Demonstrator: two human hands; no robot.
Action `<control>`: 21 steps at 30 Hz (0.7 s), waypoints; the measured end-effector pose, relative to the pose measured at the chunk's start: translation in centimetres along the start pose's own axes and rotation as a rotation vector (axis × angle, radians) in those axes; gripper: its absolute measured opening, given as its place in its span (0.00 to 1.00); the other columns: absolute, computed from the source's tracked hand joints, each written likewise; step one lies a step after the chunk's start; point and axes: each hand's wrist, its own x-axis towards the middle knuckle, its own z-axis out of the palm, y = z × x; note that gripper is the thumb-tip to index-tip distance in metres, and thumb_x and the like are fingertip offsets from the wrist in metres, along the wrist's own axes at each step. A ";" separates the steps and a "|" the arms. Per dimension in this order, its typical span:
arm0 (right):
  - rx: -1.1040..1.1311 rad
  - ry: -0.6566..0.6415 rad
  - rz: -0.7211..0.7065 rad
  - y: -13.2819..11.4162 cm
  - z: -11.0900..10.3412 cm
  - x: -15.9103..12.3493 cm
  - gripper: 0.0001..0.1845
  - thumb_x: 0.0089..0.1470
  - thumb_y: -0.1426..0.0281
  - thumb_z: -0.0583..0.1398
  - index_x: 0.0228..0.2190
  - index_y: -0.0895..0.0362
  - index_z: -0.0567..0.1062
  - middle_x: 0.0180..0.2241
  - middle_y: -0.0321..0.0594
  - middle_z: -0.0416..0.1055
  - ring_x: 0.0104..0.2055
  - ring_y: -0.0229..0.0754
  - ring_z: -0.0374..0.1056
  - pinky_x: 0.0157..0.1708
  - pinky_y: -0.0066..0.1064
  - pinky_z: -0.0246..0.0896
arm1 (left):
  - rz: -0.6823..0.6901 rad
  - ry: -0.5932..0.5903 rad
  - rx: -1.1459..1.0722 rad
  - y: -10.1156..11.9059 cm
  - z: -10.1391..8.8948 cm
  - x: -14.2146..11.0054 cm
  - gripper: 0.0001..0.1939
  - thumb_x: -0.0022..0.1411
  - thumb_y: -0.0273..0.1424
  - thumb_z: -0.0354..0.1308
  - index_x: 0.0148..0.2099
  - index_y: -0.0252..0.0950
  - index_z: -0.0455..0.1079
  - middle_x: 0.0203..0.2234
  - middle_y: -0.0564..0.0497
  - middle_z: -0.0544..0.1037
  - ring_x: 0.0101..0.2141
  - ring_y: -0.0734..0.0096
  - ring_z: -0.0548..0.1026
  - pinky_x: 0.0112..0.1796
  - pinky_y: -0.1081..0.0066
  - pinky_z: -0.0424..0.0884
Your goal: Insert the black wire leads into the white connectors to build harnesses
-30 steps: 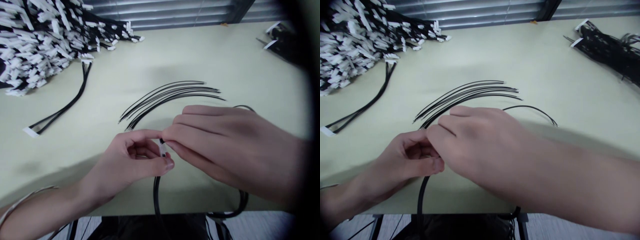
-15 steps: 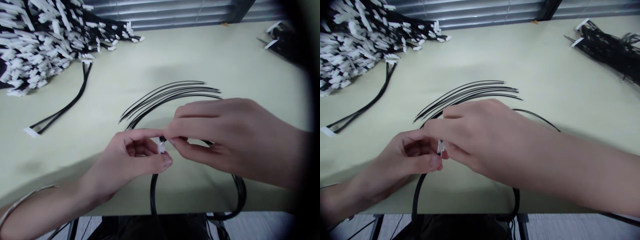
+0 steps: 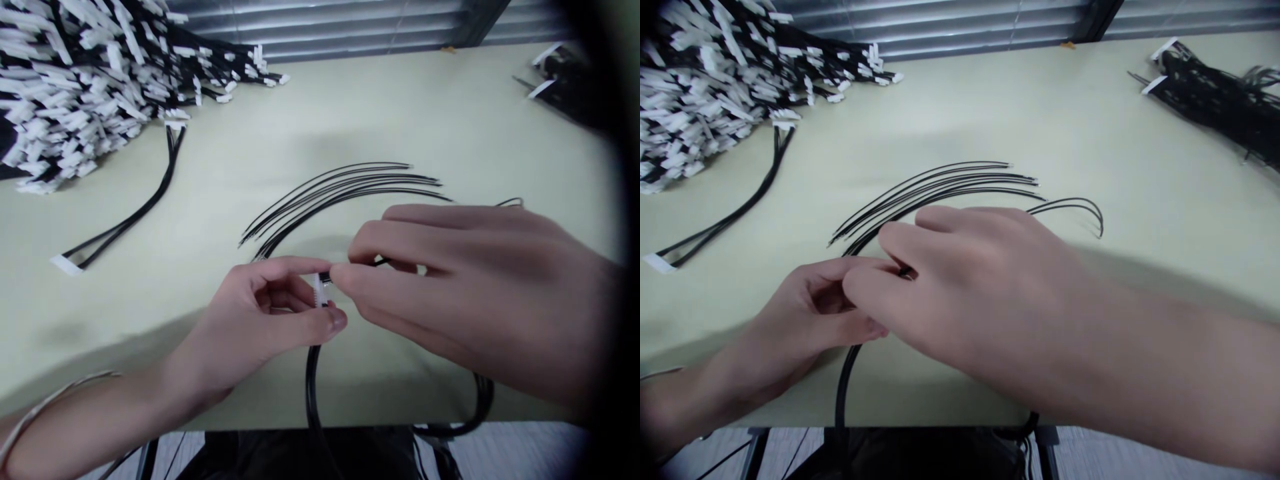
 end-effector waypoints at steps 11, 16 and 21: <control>0.040 0.151 0.104 -1.0 1.1 0.5 0.08 0.50 0.79 0.51 0.24 0.55 0.62 0.28 0.33 0.63 0.25 0.36 0.54 0.20 0.31 0.35 | 0.006 0.015 0.048 0.0 0.2 0.1 0.18 0.49 0.27 0.65 0.44 0.44 0.73 0.28 0.55 0.73 0.37 0.68 0.73 0.37 0.73 0.69; 0.053 0.141 0.123 -1.2 1.1 0.8 0.10 0.50 0.79 0.49 0.22 0.55 0.63 0.27 0.33 0.63 0.23 0.35 0.54 0.18 0.31 0.33 | 0.014 0.019 0.052 0.0 0.3 0.1 0.19 0.49 0.27 0.64 0.46 0.42 0.72 0.29 0.52 0.75 0.36 0.67 0.73 0.36 0.72 0.69; 0.107 0.085 0.088 -0.4 1.2 0.4 0.08 0.47 0.81 0.51 0.26 0.55 0.64 0.29 0.33 0.63 0.25 0.35 0.56 0.19 0.29 0.42 | 0.022 0.028 0.082 0.0 0.2 0.1 0.18 0.50 0.26 0.63 0.45 0.45 0.72 0.29 0.55 0.74 0.35 0.70 0.72 0.36 0.74 0.68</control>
